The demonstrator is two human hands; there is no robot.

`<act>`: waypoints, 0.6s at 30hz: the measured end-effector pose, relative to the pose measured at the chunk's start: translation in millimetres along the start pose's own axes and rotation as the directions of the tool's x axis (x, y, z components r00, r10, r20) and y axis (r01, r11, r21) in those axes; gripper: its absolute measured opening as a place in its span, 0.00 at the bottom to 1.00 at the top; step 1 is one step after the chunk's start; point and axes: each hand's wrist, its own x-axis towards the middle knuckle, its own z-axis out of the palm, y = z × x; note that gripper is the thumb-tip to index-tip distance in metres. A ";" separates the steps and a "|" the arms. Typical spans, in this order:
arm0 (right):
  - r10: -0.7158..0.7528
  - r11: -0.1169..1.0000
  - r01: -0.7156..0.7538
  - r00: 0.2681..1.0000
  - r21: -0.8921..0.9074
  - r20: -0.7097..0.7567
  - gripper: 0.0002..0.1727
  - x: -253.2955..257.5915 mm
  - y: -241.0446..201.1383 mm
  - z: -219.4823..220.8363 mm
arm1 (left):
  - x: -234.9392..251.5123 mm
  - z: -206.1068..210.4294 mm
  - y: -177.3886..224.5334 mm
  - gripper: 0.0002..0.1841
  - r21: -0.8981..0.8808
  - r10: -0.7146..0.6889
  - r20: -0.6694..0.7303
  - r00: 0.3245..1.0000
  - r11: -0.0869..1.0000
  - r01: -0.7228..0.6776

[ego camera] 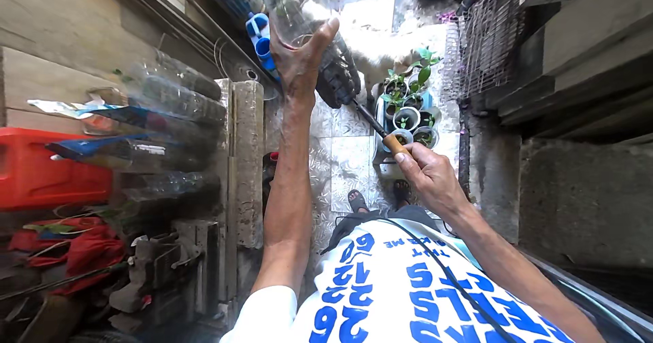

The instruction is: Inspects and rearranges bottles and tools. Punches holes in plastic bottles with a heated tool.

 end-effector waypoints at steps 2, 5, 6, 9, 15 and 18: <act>-0.001 1.000 0.001 1.000 -0.010 -0.004 0.19 2.5 -1.7 2.1 | 0.8 -2.7 -4.3 0.50 0.016 0.027 -0.009 1.000 1.000 -0.026; -0.012 0.999 0.012 1.000 -0.050 -0.009 0.18 5.7 -5.5 5.5 | 2.5 -6.8 -5.9 0.54 0.029 0.038 -0.041 0.998 0.999 -0.037; -0.016 0.997 0.015 1.000 -0.079 -0.015 0.19 6.4 -6.8 7.0 | 2.5 -7.5 -5.7 0.54 0.035 0.046 -0.056 0.997 0.998 -0.044; -0.055 0.978 0.045 0.997 -0.203 -0.044 0.20 8.7 -13.3 12.3 | 1.1 -8.2 -1.9 0.55 0.091 0.061 -0.088 0.994 0.994 -0.053; -0.079 0.952 0.060 0.996 -0.301 -0.050 0.20 14.6 -19.4 17.5 | -4.9 -11.4 -0.3 0.58 0.196 0.098 -0.093 0.991 0.977 -0.078; -0.082 0.940 0.058 0.995 -0.337 -0.056 0.20 17.1 -20.3 20.2 | -5.8 -12.8 -6.6 0.59 0.205 0.116 -0.096 0.989 0.974 -0.095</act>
